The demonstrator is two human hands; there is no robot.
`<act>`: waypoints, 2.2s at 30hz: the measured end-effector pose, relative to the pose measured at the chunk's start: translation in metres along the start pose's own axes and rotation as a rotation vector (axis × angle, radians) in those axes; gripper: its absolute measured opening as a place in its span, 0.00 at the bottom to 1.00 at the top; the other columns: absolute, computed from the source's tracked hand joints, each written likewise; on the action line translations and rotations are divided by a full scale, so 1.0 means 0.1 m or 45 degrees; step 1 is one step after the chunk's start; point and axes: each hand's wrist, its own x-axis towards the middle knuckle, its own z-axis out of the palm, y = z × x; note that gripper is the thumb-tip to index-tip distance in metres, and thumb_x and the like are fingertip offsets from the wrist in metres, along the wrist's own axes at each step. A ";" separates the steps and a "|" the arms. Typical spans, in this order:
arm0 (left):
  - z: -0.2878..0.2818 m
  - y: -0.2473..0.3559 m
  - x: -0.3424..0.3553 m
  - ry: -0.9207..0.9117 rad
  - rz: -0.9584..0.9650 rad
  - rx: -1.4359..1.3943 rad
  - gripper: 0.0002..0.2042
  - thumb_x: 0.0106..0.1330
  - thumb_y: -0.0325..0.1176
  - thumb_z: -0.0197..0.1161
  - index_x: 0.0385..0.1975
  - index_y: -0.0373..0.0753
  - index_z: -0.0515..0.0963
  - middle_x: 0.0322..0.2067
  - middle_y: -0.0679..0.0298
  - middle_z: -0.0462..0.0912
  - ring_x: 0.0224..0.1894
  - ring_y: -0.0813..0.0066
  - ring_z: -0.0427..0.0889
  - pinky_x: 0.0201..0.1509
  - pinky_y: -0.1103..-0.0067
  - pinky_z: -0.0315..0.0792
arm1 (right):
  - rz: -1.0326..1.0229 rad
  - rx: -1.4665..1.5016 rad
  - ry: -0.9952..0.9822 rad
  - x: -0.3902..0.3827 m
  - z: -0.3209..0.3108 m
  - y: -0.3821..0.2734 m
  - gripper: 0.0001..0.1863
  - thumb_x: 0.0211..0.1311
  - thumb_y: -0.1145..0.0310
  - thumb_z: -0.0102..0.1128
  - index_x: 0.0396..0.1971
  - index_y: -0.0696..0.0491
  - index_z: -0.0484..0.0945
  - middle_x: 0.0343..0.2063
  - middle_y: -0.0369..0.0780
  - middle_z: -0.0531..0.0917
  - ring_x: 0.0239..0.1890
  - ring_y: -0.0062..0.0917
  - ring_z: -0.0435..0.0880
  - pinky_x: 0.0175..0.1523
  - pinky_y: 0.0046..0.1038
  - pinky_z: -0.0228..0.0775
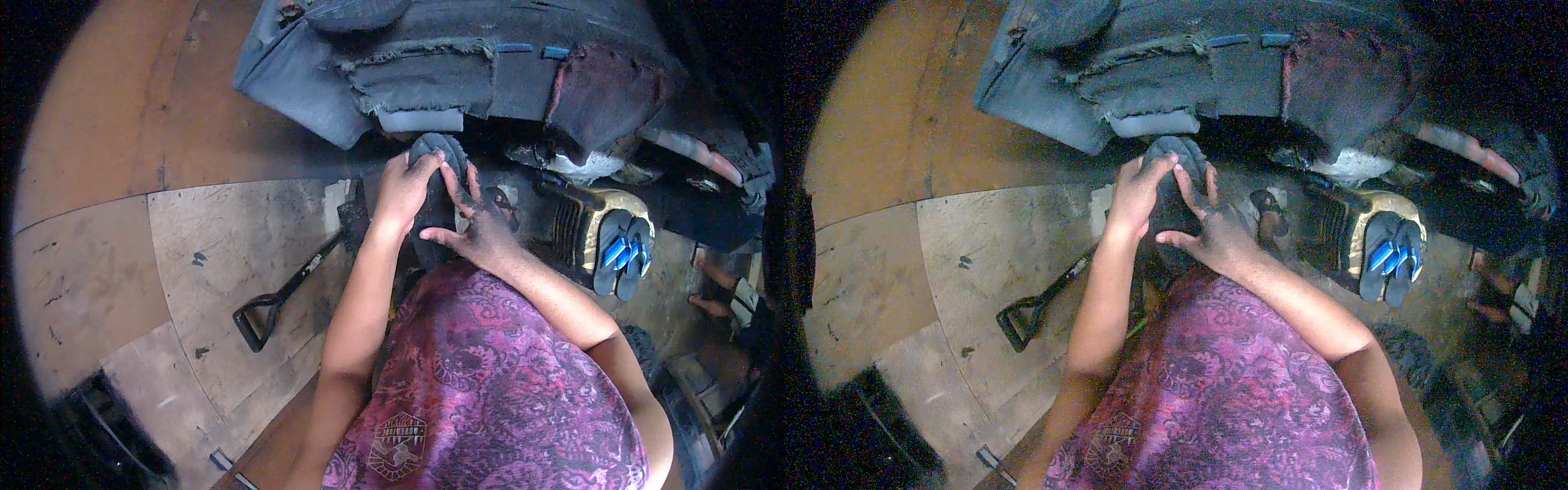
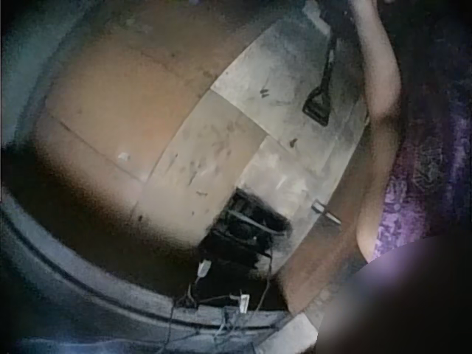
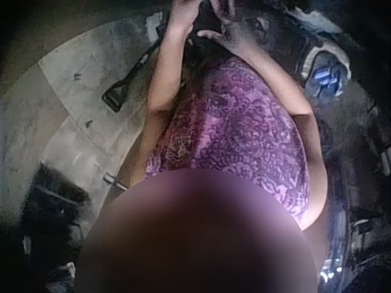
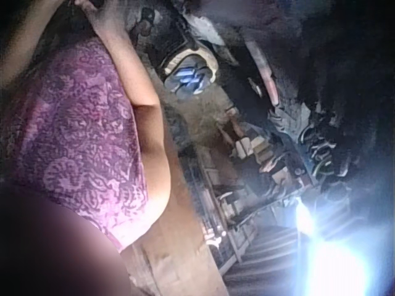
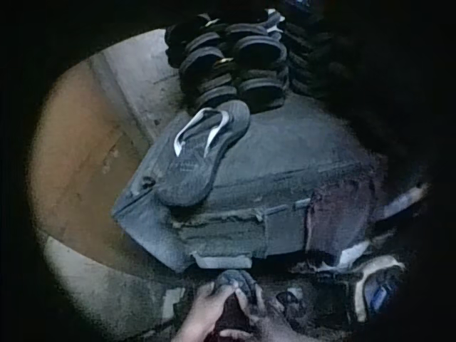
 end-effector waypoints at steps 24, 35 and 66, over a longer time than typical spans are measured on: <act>0.36 0.15 -0.33 0.437 0.202 0.511 0.08 0.62 0.32 0.59 0.25 0.33 0.77 0.24 0.57 0.80 0.29 0.64 0.81 0.32 0.70 0.72 | -0.303 0.393 0.033 0.11 0.31 0.30 0.35 0.52 0.70 0.64 0.62 0.50 0.63 0.68 0.52 0.47 0.67 0.43 0.57 0.65 0.36 0.55; 0.45 -0.14 -0.33 0.448 0.171 -0.392 0.06 0.63 0.31 0.62 0.33 0.35 0.79 0.32 0.68 0.82 0.33 0.83 0.77 0.39 0.82 0.70 | -0.377 -0.253 -0.086 0.29 -0.13 0.48 0.37 0.59 0.60 0.58 0.66 0.30 0.51 0.65 0.48 0.58 0.49 0.50 0.76 0.52 0.43 0.72; -0.05 -0.46 0.09 -0.051 -0.279 -1.381 0.15 0.65 0.38 0.58 0.47 0.37 0.73 0.46 0.58 0.78 0.49 0.64 0.76 0.57 0.66 0.68 | 0.003 1.702 0.374 -0.53 -0.43 0.16 0.33 0.58 0.76 0.59 0.59 0.54 0.52 0.51 0.50 0.72 0.46 0.51 0.79 0.43 0.39 0.82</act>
